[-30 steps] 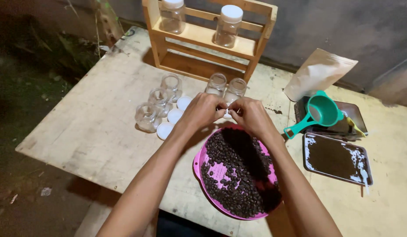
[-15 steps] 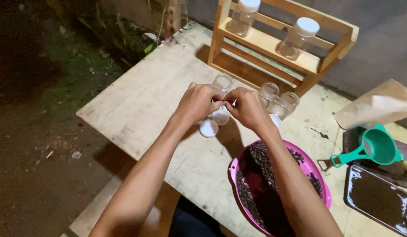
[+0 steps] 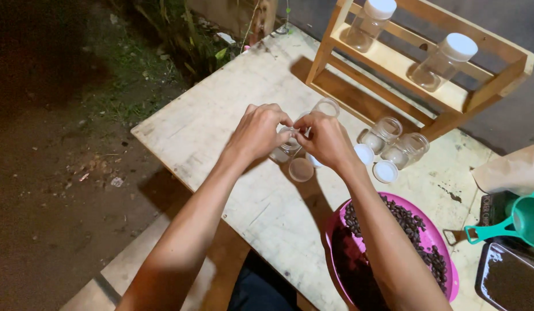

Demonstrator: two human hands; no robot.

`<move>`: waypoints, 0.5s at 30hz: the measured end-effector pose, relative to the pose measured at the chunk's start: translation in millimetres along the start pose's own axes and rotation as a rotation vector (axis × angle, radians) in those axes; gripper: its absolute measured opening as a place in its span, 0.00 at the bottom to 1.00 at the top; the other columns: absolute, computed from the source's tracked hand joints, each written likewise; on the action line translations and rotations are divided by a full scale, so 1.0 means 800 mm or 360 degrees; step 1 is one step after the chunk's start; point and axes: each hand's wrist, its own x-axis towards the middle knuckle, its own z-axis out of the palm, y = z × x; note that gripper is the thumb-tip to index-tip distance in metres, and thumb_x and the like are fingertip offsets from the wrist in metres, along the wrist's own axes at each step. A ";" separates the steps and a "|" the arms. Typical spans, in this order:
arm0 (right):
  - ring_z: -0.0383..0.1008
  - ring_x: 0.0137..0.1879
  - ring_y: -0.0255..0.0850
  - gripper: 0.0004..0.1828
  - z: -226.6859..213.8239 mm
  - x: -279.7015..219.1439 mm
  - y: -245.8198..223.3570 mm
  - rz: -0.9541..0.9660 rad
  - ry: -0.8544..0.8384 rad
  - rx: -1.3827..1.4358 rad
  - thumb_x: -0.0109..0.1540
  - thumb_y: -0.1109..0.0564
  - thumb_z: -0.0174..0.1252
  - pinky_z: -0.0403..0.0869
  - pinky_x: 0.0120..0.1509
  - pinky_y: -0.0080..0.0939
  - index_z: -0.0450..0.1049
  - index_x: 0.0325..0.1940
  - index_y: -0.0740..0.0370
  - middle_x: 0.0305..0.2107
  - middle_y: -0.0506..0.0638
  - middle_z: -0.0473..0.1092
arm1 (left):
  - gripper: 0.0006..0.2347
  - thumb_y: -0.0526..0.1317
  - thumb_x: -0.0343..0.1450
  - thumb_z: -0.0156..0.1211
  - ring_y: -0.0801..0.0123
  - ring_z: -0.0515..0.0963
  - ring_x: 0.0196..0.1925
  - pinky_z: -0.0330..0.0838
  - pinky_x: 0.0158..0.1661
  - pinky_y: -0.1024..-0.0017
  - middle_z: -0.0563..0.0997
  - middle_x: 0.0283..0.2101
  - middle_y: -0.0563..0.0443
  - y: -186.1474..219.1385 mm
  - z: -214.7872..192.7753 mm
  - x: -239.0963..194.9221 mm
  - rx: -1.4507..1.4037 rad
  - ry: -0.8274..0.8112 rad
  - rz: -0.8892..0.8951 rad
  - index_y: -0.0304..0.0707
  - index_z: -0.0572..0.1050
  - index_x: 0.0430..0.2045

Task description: Sorting roasted coffee beans to remove defective ones.

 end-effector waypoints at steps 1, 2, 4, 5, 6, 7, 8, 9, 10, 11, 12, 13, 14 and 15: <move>0.81 0.41 0.45 0.08 0.001 0.000 -0.001 -0.0003 -0.0006 0.0000 0.58 0.52 0.64 0.77 0.47 0.55 0.81 0.42 0.48 0.32 0.45 0.75 | 0.06 0.42 0.65 0.68 0.58 0.81 0.48 0.67 0.52 0.60 0.83 0.37 0.51 0.000 -0.001 -0.001 -0.0001 0.0001 -0.0007 0.49 0.84 0.32; 0.81 0.41 0.46 0.08 0.001 0.000 -0.001 0.0000 0.0001 -0.0004 0.58 0.52 0.64 0.77 0.47 0.55 0.80 0.42 0.48 0.32 0.46 0.74 | 0.06 0.42 0.65 0.68 0.57 0.81 0.48 0.68 0.52 0.59 0.83 0.37 0.51 0.000 -0.003 -0.002 0.0001 0.0000 0.0000 0.48 0.84 0.33; 0.81 0.41 0.46 0.08 -0.001 -0.001 -0.003 0.0003 0.0007 -0.0007 0.58 0.52 0.64 0.77 0.47 0.55 0.80 0.42 0.48 0.32 0.46 0.74 | 0.06 0.42 0.65 0.68 0.56 0.81 0.47 0.68 0.52 0.58 0.83 0.37 0.50 -0.001 -0.002 -0.001 0.0004 -0.0001 0.0005 0.48 0.84 0.33; 0.81 0.41 0.47 0.08 -0.003 -0.002 -0.005 0.0000 0.0010 0.0000 0.58 0.52 0.64 0.77 0.47 0.55 0.80 0.42 0.48 0.32 0.46 0.74 | 0.06 0.42 0.65 0.68 0.56 0.81 0.48 0.68 0.52 0.59 0.83 0.37 0.50 -0.001 0.000 0.000 0.0012 0.0007 0.0010 0.49 0.84 0.33; 0.81 0.41 0.47 0.08 -0.006 -0.003 -0.005 -0.0002 0.0017 0.0006 0.59 0.52 0.64 0.77 0.47 0.55 0.80 0.42 0.47 0.32 0.46 0.74 | 0.06 0.43 0.65 0.68 0.57 0.82 0.48 0.68 0.52 0.59 0.83 0.37 0.51 -0.002 0.003 0.002 0.0020 0.0016 0.0019 0.49 0.84 0.33; 0.81 0.41 0.47 0.08 -0.009 -0.005 -0.006 0.0001 0.0018 0.0005 0.59 0.52 0.64 0.77 0.47 0.55 0.80 0.42 0.47 0.32 0.46 0.74 | 0.06 0.43 0.65 0.68 0.57 0.82 0.48 0.68 0.52 0.59 0.83 0.37 0.51 0.000 0.004 0.004 0.0019 0.0015 0.0021 0.49 0.84 0.33; 0.81 0.40 0.46 0.08 -0.012 -0.007 -0.006 -0.0001 0.0035 0.0007 0.58 0.53 0.64 0.77 0.46 0.55 0.80 0.42 0.48 0.32 0.46 0.74 | 0.06 0.43 0.65 0.69 0.57 0.82 0.48 0.68 0.52 0.59 0.83 0.37 0.51 0.002 0.005 0.005 0.0016 0.0019 0.0027 0.49 0.84 0.33; 0.81 0.39 0.46 0.08 -0.016 -0.010 -0.006 -0.0002 0.0052 0.0010 0.58 0.54 0.64 0.77 0.46 0.54 0.80 0.42 0.48 0.31 0.46 0.74 | 0.06 0.43 0.65 0.69 0.57 0.82 0.48 0.68 0.52 0.59 0.83 0.37 0.51 0.005 0.006 0.007 0.0014 0.0023 0.0033 0.49 0.84 0.33; 0.81 0.39 0.46 0.08 -0.019 -0.013 -0.003 0.0004 0.0056 0.0009 0.58 0.54 0.64 0.77 0.46 0.54 0.80 0.42 0.48 0.31 0.46 0.74 | 0.06 0.43 0.65 0.69 0.57 0.82 0.48 0.68 0.52 0.59 0.83 0.37 0.51 0.007 0.008 0.008 0.0012 0.0020 0.0039 0.49 0.84 0.33; 0.81 0.39 0.45 0.08 -0.022 -0.016 0.000 0.0003 0.0074 0.0017 0.58 0.53 0.65 0.77 0.46 0.53 0.81 0.42 0.47 0.31 0.46 0.74 | 0.06 0.43 0.65 0.69 0.58 0.82 0.46 0.68 0.51 0.60 0.83 0.35 0.52 0.010 0.011 0.009 0.0011 0.0038 0.0070 0.50 0.84 0.32; 0.81 0.38 0.45 0.08 -0.027 -0.020 0.004 0.0004 0.0096 0.0023 0.58 0.53 0.65 0.77 0.45 0.52 0.81 0.42 0.46 0.31 0.45 0.75 | 0.06 0.44 0.65 0.69 0.58 0.82 0.45 0.69 0.51 0.60 0.82 0.34 0.53 0.013 0.014 0.012 0.0010 0.0055 0.0107 0.51 0.84 0.31; 0.81 0.38 0.45 0.08 -0.030 -0.024 0.007 0.0012 0.0104 0.0020 0.58 0.53 0.65 0.77 0.45 0.52 0.81 0.42 0.46 0.31 0.45 0.75 | 0.06 0.44 0.65 0.69 0.58 0.82 0.45 0.69 0.51 0.60 0.82 0.34 0.53 0.017 0.017 0.015 0.0008 0.0052 0.0118 0.51 0.84 0.31; 0.81 0.38 0.46 0.09 -0.033 -0.028 0.010 0.0014 0.0117 0.0028 0.58 0.53 0.65 0.77 0.45 0.52 0.81 0.42 0.47 0.31 0.46 0.75 | 0.06 0.45 0.65 0.68 0.58 0.82 0.45 0.69 0.50 0.60 0.82 0.34 0.52 0.021 0.021 0.017 0.0002 0.0053 0.0140 0.51 0.84 0.31; 0.81 0.38 0.46 0.09 -0.036 -0.033 0.013 0.0015 0.0130 0.0036 0.58 0.54 0.65 0.77 0.45 0.52 0.81 0.43 0.48 0.31 0.47 0.75 | 0.06 0.45 0.65 0.68 0.57 0.82 0.45 0.69 0.50 0.59 0.82 0.33 0.52 0.025 0.025 0.019 -0.0005 0.0053 0.0162 0.50 0.83 0.31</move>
